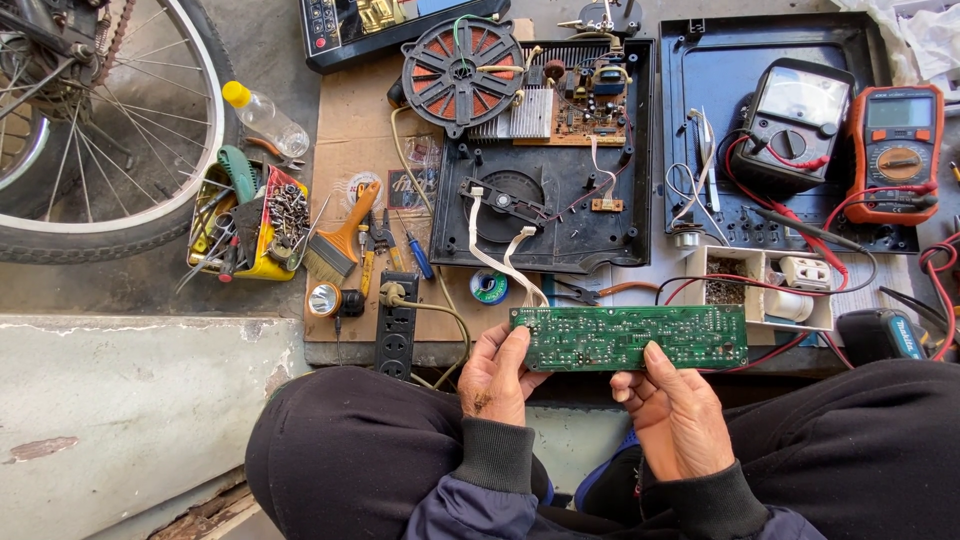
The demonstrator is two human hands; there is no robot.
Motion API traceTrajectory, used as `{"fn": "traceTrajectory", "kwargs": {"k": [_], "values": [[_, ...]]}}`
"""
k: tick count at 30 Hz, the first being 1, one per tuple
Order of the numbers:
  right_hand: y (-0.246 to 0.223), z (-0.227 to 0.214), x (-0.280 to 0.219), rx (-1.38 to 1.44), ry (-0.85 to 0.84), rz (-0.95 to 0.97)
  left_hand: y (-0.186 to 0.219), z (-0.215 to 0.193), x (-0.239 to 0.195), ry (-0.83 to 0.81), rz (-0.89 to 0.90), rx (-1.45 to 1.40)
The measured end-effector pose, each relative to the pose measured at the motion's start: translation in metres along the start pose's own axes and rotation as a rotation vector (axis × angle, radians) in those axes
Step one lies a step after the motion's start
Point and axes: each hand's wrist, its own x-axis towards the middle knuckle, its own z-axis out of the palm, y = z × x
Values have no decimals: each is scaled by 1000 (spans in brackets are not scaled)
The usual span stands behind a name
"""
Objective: The person sits on the ground and works on a disassembled microwave oven, using a multimeter to test connections on the internal circuit board. They then remove a control panel board, flip it over, and inspect both sides of the green circuit board.
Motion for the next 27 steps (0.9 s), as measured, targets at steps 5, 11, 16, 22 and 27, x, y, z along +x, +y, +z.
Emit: {"fn": "traceTrajectory", "kwargs": {"k": [5, 11, 16, 22, 27], "values": [[0, 0, 0, -3, -5, -4, 0, 0, -1, -48, 8, -4], [1, -2, 1, -9, 1, -2, 11, 7, -11, -34, 8, 33], [2, -2, 1, 0, -16, -14, -5, -2, 5, -71, 3, 19], [1, 2, -1, 15, -7, -22, -5, -1, 6, -72, -12, 38], [2, 1, 1, 10, -8, -22, -3, 0, 3, -67, -4, 23]]}}
